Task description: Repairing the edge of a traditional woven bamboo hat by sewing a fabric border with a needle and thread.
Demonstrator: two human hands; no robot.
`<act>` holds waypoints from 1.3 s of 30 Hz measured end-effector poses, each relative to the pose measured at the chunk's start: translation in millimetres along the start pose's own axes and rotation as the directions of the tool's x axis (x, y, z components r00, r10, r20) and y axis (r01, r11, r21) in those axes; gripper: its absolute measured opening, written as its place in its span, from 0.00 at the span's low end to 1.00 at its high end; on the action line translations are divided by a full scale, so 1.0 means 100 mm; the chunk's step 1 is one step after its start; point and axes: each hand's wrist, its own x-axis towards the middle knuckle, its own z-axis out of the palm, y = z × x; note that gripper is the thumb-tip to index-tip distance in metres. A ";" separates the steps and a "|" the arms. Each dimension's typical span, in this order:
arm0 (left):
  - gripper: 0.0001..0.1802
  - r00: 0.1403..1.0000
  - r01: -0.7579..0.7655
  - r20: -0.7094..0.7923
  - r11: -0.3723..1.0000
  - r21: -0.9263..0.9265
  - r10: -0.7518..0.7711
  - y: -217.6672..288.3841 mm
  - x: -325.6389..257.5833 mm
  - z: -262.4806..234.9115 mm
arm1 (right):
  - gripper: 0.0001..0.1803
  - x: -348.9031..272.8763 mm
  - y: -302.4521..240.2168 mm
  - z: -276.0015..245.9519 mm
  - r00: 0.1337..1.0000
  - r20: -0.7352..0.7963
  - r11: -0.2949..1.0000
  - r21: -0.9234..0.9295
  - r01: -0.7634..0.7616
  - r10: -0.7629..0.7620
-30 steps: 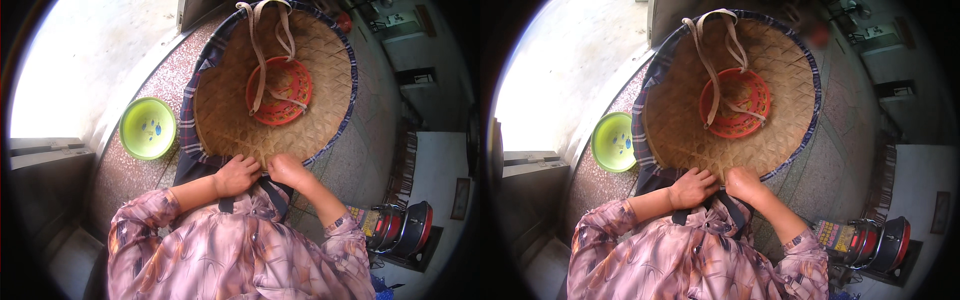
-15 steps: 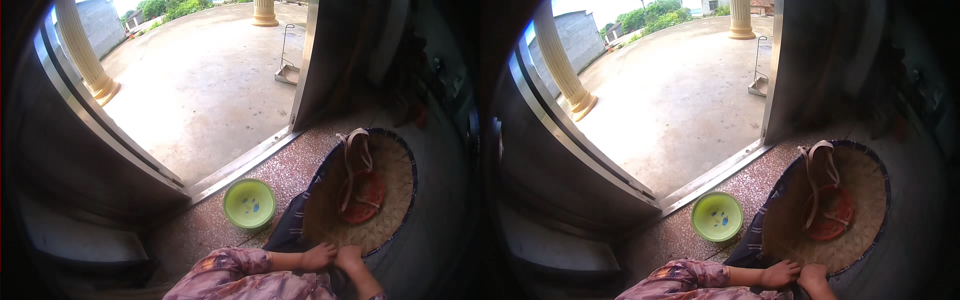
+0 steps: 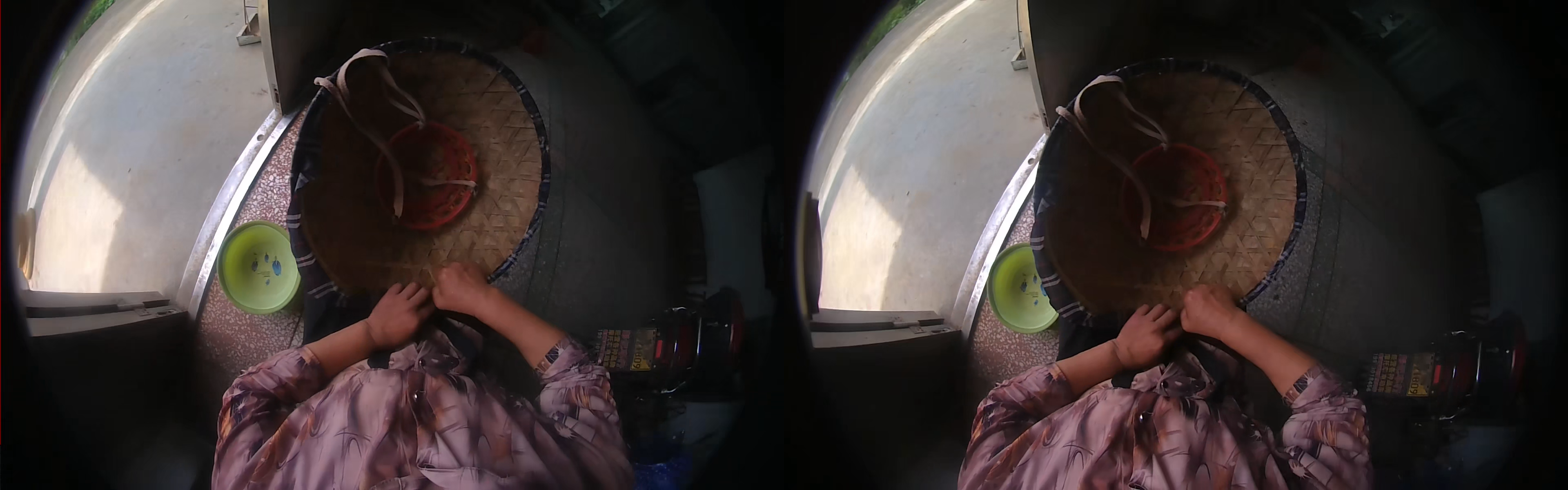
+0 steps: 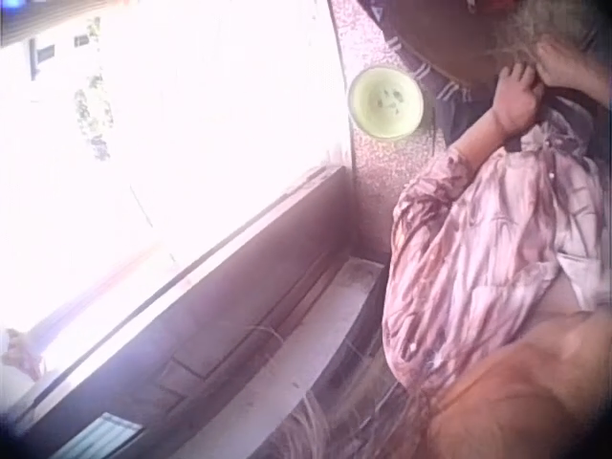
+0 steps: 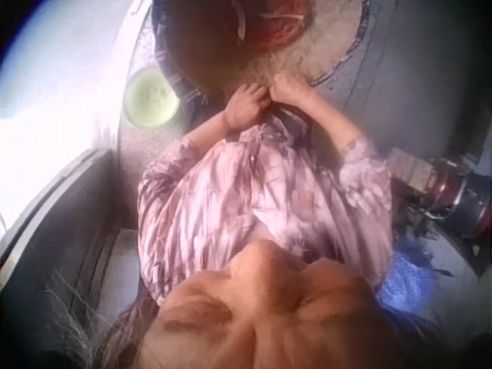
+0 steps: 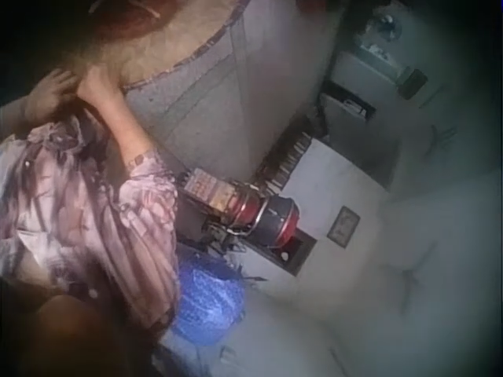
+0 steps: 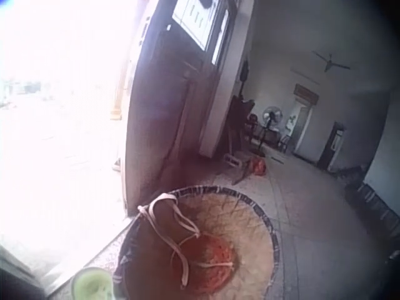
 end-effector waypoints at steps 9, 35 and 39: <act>0.23 0.999 0.011 -0.042 0.999 -0.050 -0.013 0.18 0.11 0.01 | 0.07 0.22 0.28 -0.30 0.949 0.248 0.328 0.895 -0.301 0.195; 0.27 1.000 0.018 0.013 0.997 -0.073 -0.017 0.22 0.23 -0.05 | 0.12 -1.51 1.70 -3.16 0.636 -0.696 0.054 0.688 0.724 0.333; 0.27 1.000 -0.011 -0.002 0.996 -0.092 0.011 0.23 0.28 -0.02 | 0.11 -2.37 2.37 -3.92 0.441 -0.807 0.279 0.562 0.778 0.393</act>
